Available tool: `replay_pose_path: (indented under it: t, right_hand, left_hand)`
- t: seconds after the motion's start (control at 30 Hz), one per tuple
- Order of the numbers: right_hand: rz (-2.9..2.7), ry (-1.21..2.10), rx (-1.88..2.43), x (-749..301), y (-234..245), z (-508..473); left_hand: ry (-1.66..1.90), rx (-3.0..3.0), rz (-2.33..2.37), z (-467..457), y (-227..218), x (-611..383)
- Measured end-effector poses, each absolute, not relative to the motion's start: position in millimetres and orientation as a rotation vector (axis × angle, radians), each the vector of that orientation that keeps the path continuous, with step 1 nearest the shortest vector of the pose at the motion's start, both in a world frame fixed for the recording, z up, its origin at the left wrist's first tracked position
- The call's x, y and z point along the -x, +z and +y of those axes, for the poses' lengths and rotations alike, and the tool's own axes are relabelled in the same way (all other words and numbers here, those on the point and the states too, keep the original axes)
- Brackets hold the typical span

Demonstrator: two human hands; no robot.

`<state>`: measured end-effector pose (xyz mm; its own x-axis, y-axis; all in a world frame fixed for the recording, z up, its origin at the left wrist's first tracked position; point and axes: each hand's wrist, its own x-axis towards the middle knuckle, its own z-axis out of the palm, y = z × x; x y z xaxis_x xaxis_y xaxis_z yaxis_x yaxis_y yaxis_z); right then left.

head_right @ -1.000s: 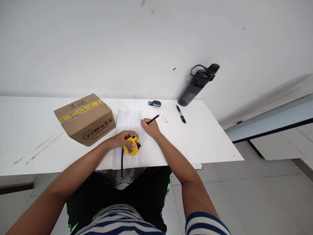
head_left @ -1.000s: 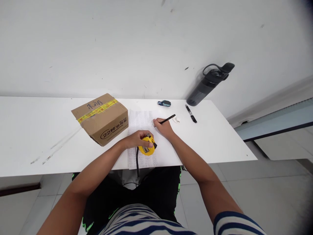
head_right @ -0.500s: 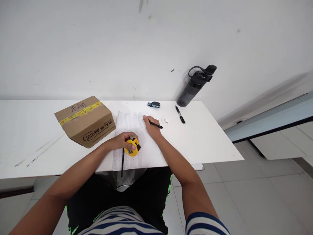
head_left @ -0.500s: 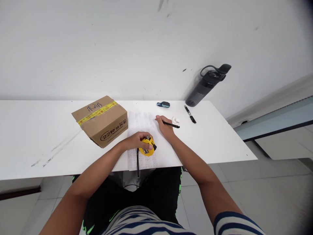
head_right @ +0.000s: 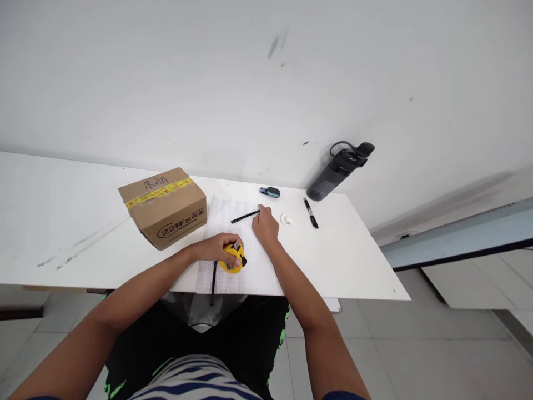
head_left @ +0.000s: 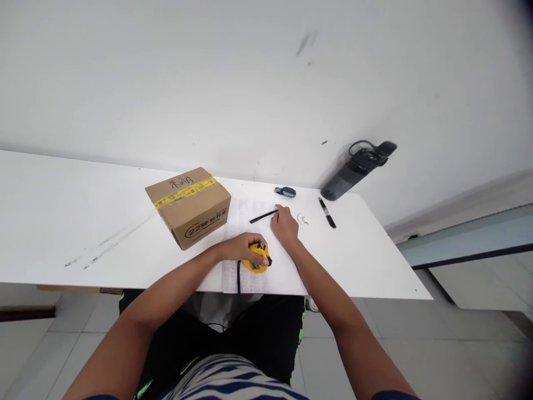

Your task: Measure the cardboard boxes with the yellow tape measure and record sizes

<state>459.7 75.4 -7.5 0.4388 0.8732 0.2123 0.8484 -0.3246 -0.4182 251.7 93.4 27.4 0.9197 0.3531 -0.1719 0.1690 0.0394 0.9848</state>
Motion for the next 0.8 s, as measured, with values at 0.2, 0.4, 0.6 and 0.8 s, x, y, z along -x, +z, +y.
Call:
replay_pose_path:
  t: [0.2, 0.4, 0.6, 0.8]
  right_hand:
    - [-1.26, 0.37, 2.039, -467, 15, 78]
    - [-1.15, 0.658, 1.185, -441, 56, 28]
    - [-1.503, 0.951, 0.829, -327, 82, -16]
    - [-1.449, 0.815, 0.989, -278, 137, 45]
  left_hand:
    - [0.279, -1.543, 0.411, 76, 36, -248]
    - [1.121, -1.839, 0.402, 36, 103, -202]
    - [1.872, -1.959, 0.274, 15, 150, -165]
    - [1.765, -1.606, 1.314, 44, 119, -118]
